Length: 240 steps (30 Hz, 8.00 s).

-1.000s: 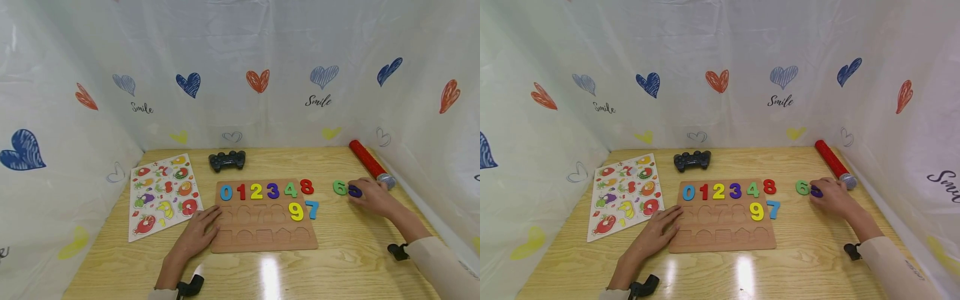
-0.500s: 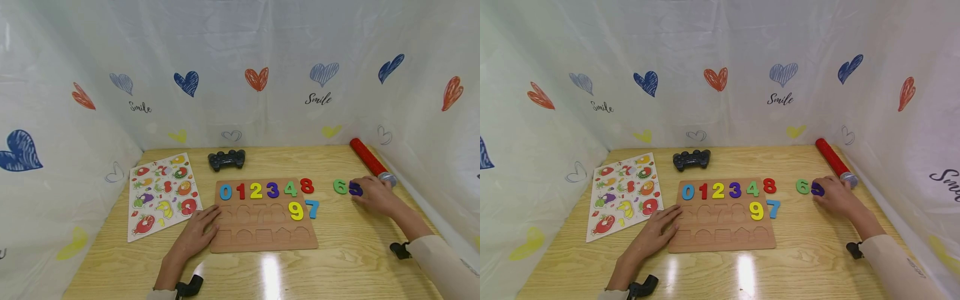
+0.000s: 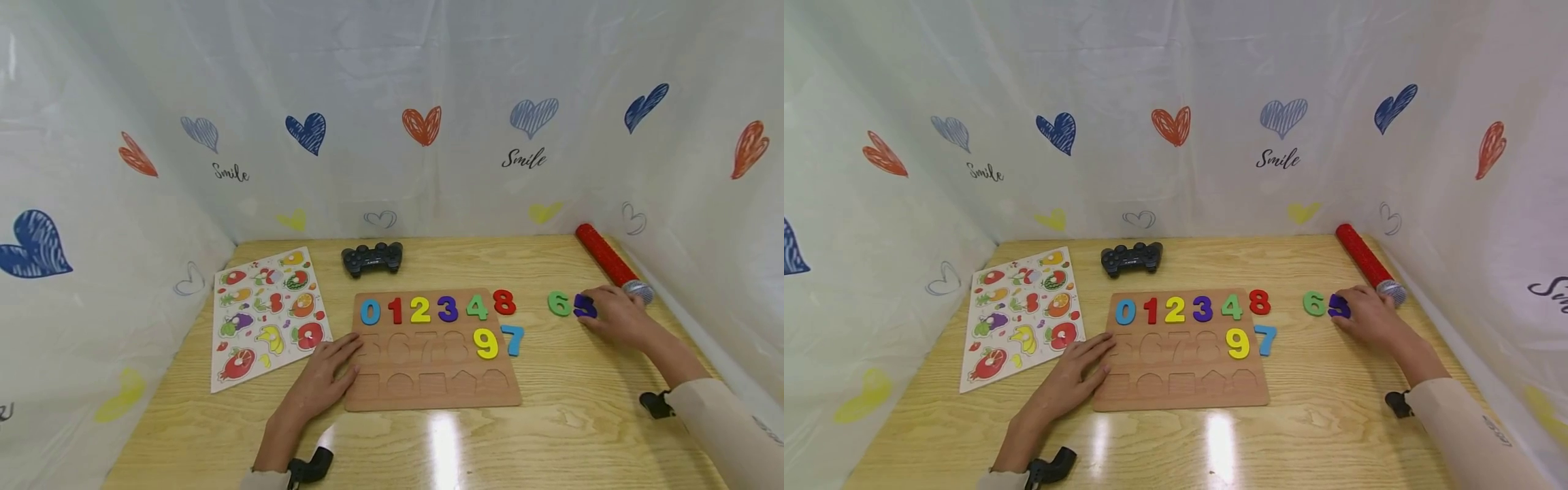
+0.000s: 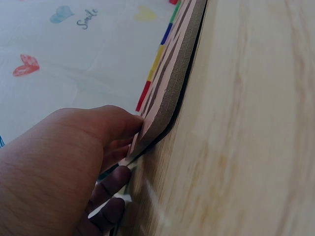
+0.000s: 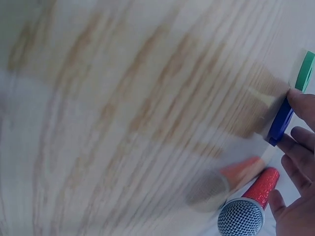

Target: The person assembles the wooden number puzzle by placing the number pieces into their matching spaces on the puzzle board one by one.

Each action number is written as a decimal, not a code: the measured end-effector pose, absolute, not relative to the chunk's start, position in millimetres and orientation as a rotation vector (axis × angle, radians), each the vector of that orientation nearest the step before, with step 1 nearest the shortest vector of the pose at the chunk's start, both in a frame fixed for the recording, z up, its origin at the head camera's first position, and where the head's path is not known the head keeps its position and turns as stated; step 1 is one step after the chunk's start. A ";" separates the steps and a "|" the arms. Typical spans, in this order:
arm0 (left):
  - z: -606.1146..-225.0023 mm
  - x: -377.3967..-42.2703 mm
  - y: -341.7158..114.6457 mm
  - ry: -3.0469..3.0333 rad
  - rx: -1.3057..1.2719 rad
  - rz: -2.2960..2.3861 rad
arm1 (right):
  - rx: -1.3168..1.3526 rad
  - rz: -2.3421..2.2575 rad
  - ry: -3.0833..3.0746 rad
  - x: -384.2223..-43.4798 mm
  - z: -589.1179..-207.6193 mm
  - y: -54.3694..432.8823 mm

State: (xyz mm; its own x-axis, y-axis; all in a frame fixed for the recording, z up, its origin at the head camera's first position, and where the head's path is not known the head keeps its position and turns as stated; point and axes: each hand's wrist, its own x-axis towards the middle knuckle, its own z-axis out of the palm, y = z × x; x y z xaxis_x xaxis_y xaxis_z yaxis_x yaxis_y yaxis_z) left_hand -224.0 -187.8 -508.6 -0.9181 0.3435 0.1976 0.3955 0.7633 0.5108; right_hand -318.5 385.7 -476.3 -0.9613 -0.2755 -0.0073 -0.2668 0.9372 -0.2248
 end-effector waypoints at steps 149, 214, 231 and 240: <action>-507.9 -223.5 -190.6 -2.850 -0.666 -0.872 | -1.326 -0.490 3.016 -260.7 -444.9 181.6; -508.2 -222.5 -191.5 -2.851 -0.655 -0.827 | -1.456 -0.421 2.877 -268.6 -454.5 85.0; -508.3 -223.0 -190.8 -2.848 -0.649 -0.842 | -1.391 -0.425 2.865 -275.5 -461.7 59.3; -507.7 -223.0 -192.3 -2.852 -0.647 -0.865 | -1.391 -0.430 2.853 -282.0 -463.6 42.7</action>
